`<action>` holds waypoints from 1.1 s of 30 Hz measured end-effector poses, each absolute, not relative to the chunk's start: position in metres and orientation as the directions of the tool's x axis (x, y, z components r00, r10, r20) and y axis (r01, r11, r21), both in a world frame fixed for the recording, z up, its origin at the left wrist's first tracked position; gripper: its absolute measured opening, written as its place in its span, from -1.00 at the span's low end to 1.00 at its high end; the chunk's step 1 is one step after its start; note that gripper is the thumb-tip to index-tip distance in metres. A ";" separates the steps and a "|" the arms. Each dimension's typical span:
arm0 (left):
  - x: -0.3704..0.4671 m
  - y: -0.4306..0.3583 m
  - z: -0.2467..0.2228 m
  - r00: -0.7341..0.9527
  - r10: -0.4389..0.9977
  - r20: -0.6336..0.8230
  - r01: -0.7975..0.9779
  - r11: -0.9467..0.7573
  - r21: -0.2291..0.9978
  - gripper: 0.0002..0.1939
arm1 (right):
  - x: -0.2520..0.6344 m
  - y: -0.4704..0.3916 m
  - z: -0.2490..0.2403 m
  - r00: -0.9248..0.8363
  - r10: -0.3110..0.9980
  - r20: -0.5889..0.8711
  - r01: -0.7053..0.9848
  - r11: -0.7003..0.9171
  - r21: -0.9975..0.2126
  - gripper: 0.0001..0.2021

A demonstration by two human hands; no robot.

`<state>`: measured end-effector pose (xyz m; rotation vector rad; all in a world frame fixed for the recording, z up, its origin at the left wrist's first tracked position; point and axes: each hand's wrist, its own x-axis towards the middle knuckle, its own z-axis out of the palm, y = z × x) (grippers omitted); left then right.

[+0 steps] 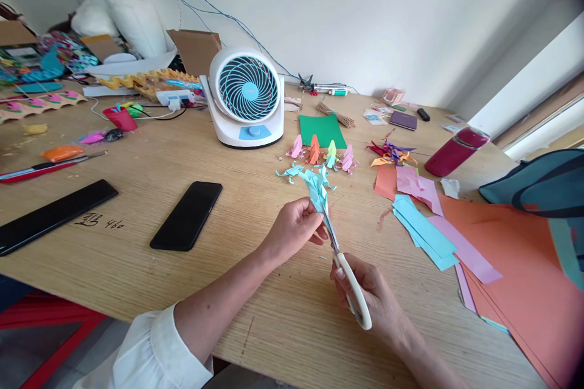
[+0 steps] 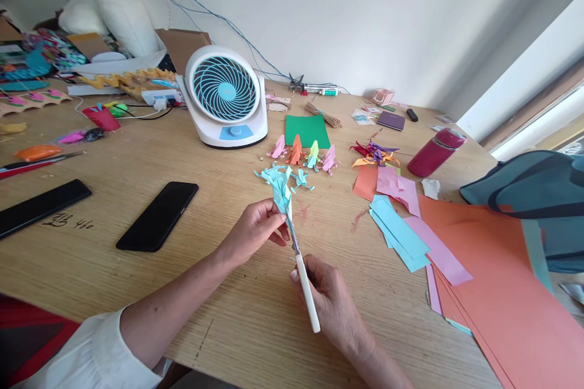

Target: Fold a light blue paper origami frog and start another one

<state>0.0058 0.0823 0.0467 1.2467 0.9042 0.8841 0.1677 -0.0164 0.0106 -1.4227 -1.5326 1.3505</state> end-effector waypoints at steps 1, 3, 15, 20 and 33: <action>0.006 0.082 0.047 0.390 0.918 -0.078 -0.058 0.109 0.992 -0.92 | 0.168 -0.016 0.010 -0.206 0.961 -0.182 0.302 -0.115 -0.946 -0.54; 0.006 0.082 0.047 0.389 0.918 -0.076 -0.061 0.108 0.992 -0.92 | 0.168 -0.016 0.009 -0.206 0.961 -0.184 0.292 -0.119 -0.949 -0.55; 0.007 0.079 0.047 0.408 0.910 -0.072 -0.018 0.087 0.996 -0.91 | 0.168 -0.016 0.011 -0.182 0.966 -0.184 0.279 -0.129 -0.952 -0.55; 0.005 0.081 0.050 0.396 0.917 -0.050 -0.069 0.085 0.994 -0.83 | 0.169 -0.015 0.010 -0.172 0.970 -0.173 0.289 -0.119 -0.950 -0.56; -0.001 0.091 0.044 0.264 0.963 0.048 -0.118 -0.017 0.993 -0.75 | 0.170 -0.016 0.008 -0.187 0.969 -0.163 0.366 -0.086 -0.927 -0.57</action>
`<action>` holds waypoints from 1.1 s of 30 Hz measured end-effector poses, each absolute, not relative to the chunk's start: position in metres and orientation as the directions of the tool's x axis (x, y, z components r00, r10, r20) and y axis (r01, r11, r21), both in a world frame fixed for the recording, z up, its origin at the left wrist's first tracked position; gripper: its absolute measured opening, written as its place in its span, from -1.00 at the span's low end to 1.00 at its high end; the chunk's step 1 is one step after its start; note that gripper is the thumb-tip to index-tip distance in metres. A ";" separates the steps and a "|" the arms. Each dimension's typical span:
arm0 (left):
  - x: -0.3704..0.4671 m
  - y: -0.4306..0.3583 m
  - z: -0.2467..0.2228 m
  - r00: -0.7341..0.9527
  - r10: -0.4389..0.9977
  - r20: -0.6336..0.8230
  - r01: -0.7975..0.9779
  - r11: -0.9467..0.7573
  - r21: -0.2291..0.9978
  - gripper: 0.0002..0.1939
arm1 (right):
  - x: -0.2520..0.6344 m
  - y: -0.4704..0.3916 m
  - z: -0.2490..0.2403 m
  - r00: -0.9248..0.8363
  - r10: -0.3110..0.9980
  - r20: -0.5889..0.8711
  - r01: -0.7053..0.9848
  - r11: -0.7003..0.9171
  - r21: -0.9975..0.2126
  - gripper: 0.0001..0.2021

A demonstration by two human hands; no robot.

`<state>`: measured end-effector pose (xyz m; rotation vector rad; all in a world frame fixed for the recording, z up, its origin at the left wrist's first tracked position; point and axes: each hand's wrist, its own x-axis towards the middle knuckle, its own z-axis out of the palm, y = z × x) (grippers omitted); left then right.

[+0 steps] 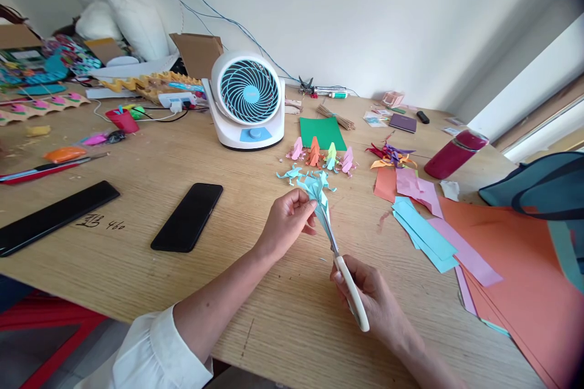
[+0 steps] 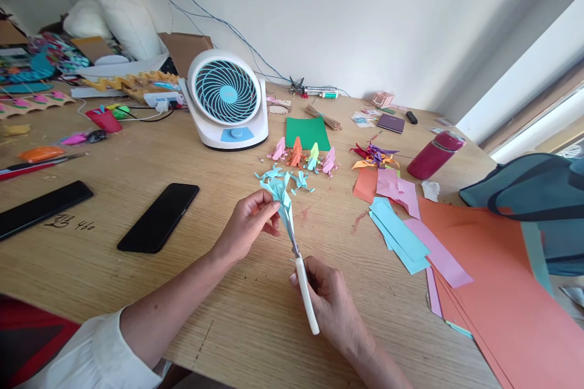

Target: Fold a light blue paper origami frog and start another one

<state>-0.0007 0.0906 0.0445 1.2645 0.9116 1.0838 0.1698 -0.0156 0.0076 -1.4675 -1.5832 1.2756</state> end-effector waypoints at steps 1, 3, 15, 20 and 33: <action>-0.001 0.090 0.045 0.261 0.964 0.053 -0.107 -0.026 0.994 -0.76 | 0.170 -0.016 0.008 -0.188 0.968 -0.169 0.366 -0.090 -0.926 -0.57; -0.001 0.090 0.047 0.258 0.964 0.061 -0.091 -0.038 0.995 -0.76 | 0.170 -0.016 0.009 -0.189 0.966 -0.174 0.363 -0.096 -0.927 -0.57; -0.001 0.090 0.045 0.245 0.966 0.084 -0.050 -0.074 0.996 -0.78 | 0.170 -0.015 0.008 -0.174 0.973 -0.150 0.374 -0.075 -0.924 -0.57; 0.000 0.089 0.046 0.239 0.965 0.108 -0.011 -0.108 0.994 -0.79 | 0.169 -0.015 0.008 -0.174 0.972 -0.159 0.367 -0.086 -0.926 -0.59; -0.001 0.089 0.040 0.219 0.959 0.181 0.047 -0.195 0.980 -0.78 | 0.169 -0.016 0.007 -0.149 0.979 -0.139 0.374 -0.074 -0.925 -0.62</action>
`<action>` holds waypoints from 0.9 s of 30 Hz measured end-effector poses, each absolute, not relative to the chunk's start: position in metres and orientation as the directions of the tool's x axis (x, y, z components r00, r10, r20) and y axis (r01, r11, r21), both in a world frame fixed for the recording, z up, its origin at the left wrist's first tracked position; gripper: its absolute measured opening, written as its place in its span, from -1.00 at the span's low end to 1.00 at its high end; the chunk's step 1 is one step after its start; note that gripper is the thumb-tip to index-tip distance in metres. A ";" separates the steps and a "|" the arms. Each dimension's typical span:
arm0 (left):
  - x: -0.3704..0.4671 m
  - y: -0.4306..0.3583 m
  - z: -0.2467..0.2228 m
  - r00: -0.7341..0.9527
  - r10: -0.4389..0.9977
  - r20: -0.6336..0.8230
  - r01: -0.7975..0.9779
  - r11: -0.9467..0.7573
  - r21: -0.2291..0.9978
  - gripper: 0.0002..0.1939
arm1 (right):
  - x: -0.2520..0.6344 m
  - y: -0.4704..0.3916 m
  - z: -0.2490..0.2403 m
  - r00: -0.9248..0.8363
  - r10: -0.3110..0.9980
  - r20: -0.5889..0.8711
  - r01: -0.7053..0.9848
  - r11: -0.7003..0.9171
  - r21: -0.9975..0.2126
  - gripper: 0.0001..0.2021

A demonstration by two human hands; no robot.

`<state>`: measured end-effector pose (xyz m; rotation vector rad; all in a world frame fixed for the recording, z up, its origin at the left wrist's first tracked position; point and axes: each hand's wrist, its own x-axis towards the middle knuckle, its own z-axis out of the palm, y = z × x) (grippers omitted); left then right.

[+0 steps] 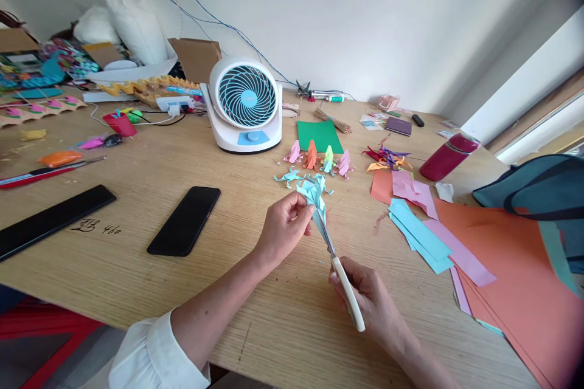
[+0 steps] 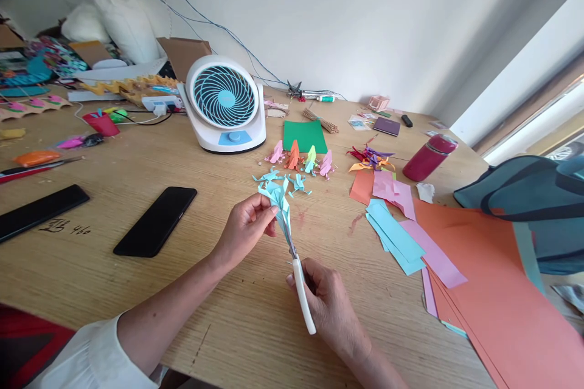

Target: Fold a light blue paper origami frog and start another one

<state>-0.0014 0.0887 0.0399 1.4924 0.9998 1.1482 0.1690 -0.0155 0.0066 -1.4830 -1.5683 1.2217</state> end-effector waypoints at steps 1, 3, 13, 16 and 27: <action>-0.001 0.089 0.039 0.216 0.957 0.192 0.051 -0.208 0.977 -0.79 | 0.169 -0.015 0.007 -0.147 0.979 -0.141 0.378 -0.076 -0.923 -0.62; -0.001 0.089 0.038 0.211 0.954 0.215 0.059 -0.232 0.971 -0.80 | 0.168 -0.015 0.008 -0.151 0.978 -0.142 0.385 -0.074 -0.920 -0.61; -0.001 0.086 0.040 0.164 0.932 0.323 0.166 -0.349 0.922 -0.80 | 0.168 -0.015 0.008 -0.151 0.981 -0.119 0.393 -0.051 -0.918 -0.63; -0.001 0.088 0.041 0.194 0.948 0.252 0.049 -0.266 0.963 -0.79 | 0.168 -0.014 0.007 -0.167 0.977 -0.136 0.350 -0.070 -0.934 -0.63; -0.001 0.089 0.043 0.212 0.968 0.137 -0.085 -0.121 0.989 -0.77 | 0.168 -0.013 0.007 -0.169 0.979 -0.116 0.369 -0.047 -0.928 -0.65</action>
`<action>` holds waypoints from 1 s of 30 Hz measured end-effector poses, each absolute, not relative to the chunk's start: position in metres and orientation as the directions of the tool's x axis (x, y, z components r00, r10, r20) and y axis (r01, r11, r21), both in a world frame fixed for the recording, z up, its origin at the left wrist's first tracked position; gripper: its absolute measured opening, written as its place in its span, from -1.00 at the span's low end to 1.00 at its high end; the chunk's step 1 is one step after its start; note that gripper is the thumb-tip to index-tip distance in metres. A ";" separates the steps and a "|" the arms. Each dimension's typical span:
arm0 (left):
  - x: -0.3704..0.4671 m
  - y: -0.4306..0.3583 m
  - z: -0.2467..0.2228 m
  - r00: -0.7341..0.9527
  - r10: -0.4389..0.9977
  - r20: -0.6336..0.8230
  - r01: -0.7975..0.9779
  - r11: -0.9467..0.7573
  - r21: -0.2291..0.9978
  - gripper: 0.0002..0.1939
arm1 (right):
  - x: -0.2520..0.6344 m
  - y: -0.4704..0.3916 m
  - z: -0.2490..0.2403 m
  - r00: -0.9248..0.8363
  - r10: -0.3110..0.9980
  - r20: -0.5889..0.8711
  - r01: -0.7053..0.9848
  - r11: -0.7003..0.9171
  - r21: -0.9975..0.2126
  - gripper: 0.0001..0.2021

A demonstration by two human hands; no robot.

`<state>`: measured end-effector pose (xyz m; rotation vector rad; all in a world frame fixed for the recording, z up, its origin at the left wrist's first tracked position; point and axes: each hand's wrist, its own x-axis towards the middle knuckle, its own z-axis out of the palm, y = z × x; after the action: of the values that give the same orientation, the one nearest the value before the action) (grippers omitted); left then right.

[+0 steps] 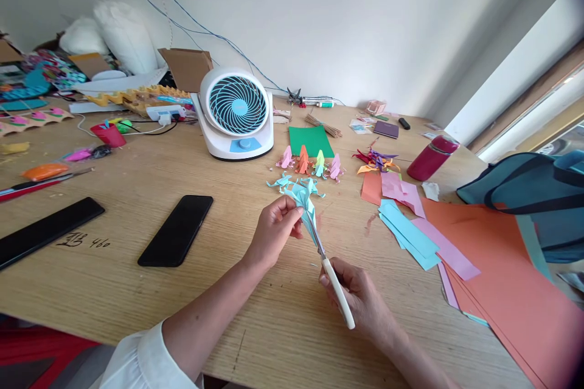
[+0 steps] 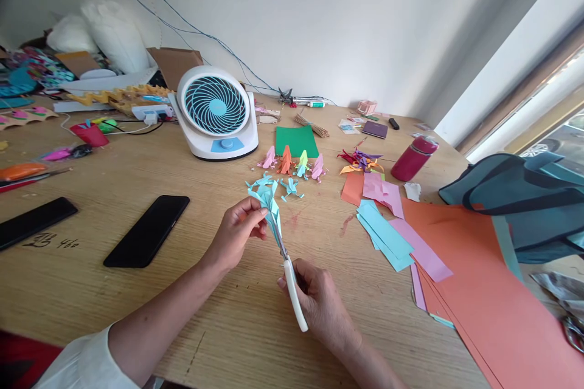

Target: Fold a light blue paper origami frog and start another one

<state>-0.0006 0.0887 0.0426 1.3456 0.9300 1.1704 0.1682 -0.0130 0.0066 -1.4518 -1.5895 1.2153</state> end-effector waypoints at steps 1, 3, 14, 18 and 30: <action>-0.001 0.089 0.043 0.229 0.968 0.105 -0.115 -0.080 0.990 -0.77 | 0.168 -0.013 0.006 -0.172 0.978 -0.120 0.359 -0.051 -0.932 -0.66; -0.001 0.089 0.043 0.224 0.967 0.123 -0.101 -0.102 0.990 -0.77 | 0.168 -0.013 0.006 -0.175 0.977 -0.124 0.343 -0.057 -0.937 -0.67; -0.001 0.092 0.041 0.252 0.966 0.063 -0.167 -0.020 0.986 -0.76 | 0.168 -0.011 0.005 -0.170 0.979 -0.116 0.332 -0.054 -0.942 -0.68; -0.001 0.091 0.042 0.182 0.961 0.209 -0.034 -0.206 0.978 -0.78 | 0.168 -0.010 0.007 -0.150 0.984 -0.093 0.366 -0.032 -0.930 -0.68; -0.006 0.101 0.041 0.188 0.982 0.032 -0.282 0.023 0.959 -0.74 | 0.169 -0.012 0.008 -0.171 0.977 -0.125 0.402 -0.046 -0.914 -0.68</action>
<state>-0.0058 0.1011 0.0415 1.0854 0.8582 1.1939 0.1695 -0.0119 0.0083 -1.4791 -1.6186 1.2016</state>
